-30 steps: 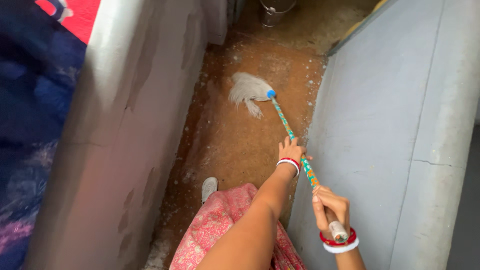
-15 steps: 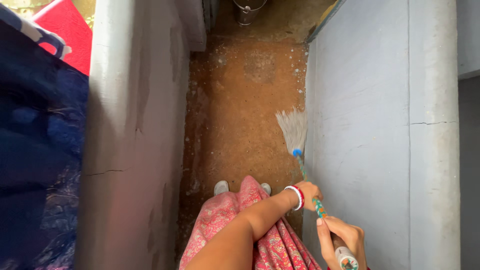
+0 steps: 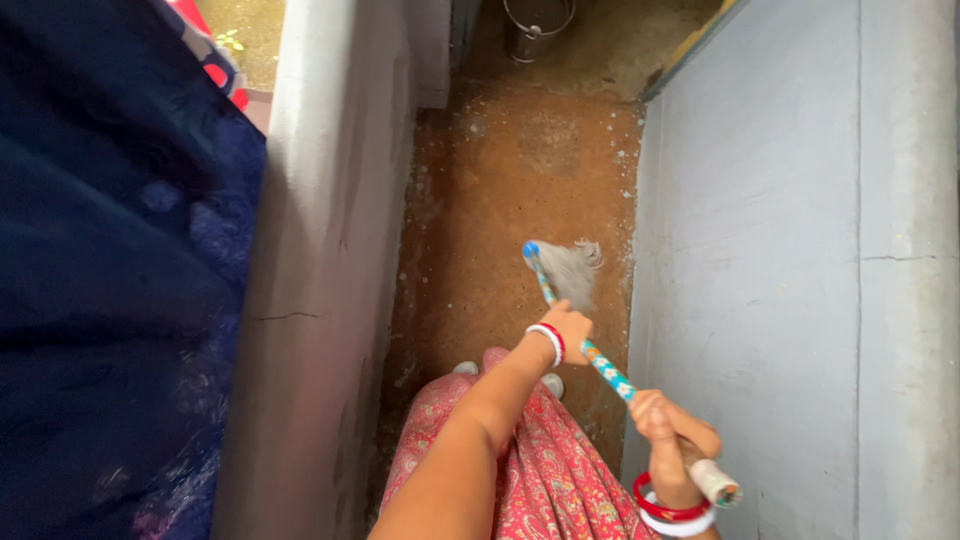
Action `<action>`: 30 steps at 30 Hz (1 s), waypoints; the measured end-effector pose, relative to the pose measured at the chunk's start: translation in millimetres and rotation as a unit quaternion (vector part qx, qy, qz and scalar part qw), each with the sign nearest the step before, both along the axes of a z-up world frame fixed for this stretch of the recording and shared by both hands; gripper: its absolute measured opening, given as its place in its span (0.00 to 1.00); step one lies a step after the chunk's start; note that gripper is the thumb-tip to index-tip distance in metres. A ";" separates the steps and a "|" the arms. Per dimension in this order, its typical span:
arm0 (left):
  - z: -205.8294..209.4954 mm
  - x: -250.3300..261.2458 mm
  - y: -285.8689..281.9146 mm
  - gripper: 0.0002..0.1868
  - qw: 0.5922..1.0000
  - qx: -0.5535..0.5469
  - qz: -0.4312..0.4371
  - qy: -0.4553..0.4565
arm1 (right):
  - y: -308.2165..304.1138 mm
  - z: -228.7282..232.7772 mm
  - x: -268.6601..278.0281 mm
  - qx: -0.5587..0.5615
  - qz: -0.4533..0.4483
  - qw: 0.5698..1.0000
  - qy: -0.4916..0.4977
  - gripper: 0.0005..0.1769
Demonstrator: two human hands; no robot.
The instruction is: The person mops a floor using a mop. They move the mop across the floor in a narrow space, reaching along the walls and into the corners.
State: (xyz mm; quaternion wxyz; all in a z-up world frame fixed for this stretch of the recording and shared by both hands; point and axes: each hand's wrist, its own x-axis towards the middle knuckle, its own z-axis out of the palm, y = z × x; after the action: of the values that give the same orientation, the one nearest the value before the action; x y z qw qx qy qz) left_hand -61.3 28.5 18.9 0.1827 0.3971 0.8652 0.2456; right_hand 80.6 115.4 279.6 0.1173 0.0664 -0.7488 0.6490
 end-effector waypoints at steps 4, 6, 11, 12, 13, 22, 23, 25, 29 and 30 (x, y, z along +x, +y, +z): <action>-16.9 -13.6 -46.6 0.17 0.995 -0.079 0.060 0.011 | -15.2 -24.1 -12.2 0.015 0.074 0.997 0.009 0.19; -27.0 -12.0 -65.9 0.13 0.990 -0.095 0.101 0.004 | -18.7 -36.3 -16.3 0.016 0.108 0.994 0.004 0.19; -48.0 16.0 -97.1 0.11 0.972 -0.074 0.220 -0.040 | -15.5 -53.8 -19.3 -0.005 0.197 0.980 -0.020 0.19; -48.5 26.8 -101.1 0.10 0.965 -0.051 0.250 -0.053 | -13.7 -54.3 -18.9 -0.008 0.216 0.976 -0.025 0.19; -47.6 38.6 -103.0 0.10 0.957 -0.028 0.280 -0.065 | -11.4 -53.9 -17.4 -0.012 0.235 0.971 -0.030 0.20; -36.0 141.9 -50.2 0.11 0.874 0.047 0.462 -0.141 | 44.0 -38.5 16.6 -0.002 0.377 0.925 -0.039 0.21; -36.0 154.0 -37.2 0.10 0.863 0.051 0.482 -0.144 | 54.4 -36.9 21.9 0.000 0.389 0.920 -0.042 0.21; -35.2 180.8 -18.2 0.10 0.840 0.059 0.518 -0.151 | 72.3 -35.1 35.0 -0.011 0.414 0.908 -0.057 0.21; -26.5 229.9 19.8 0.10 0.813 0.047 0.557 -0.162 | 114.0 -39.4 55.2 -0.052 0.458 0.884 -0.076 0.21; -22.0 242.3 26.8 0.11 0.801 0.045 0.573 -0.170 | 121.6 -40.5 58.9 -0.069 0.464 0.879 -0.089 0.22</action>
State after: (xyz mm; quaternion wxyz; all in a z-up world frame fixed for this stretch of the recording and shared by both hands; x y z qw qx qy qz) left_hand 181.1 55.3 -3.1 0.1351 -0.2113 0.8779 0.4079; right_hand 139.5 237.0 239.1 -0.2602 0.3400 -0.5923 0.6826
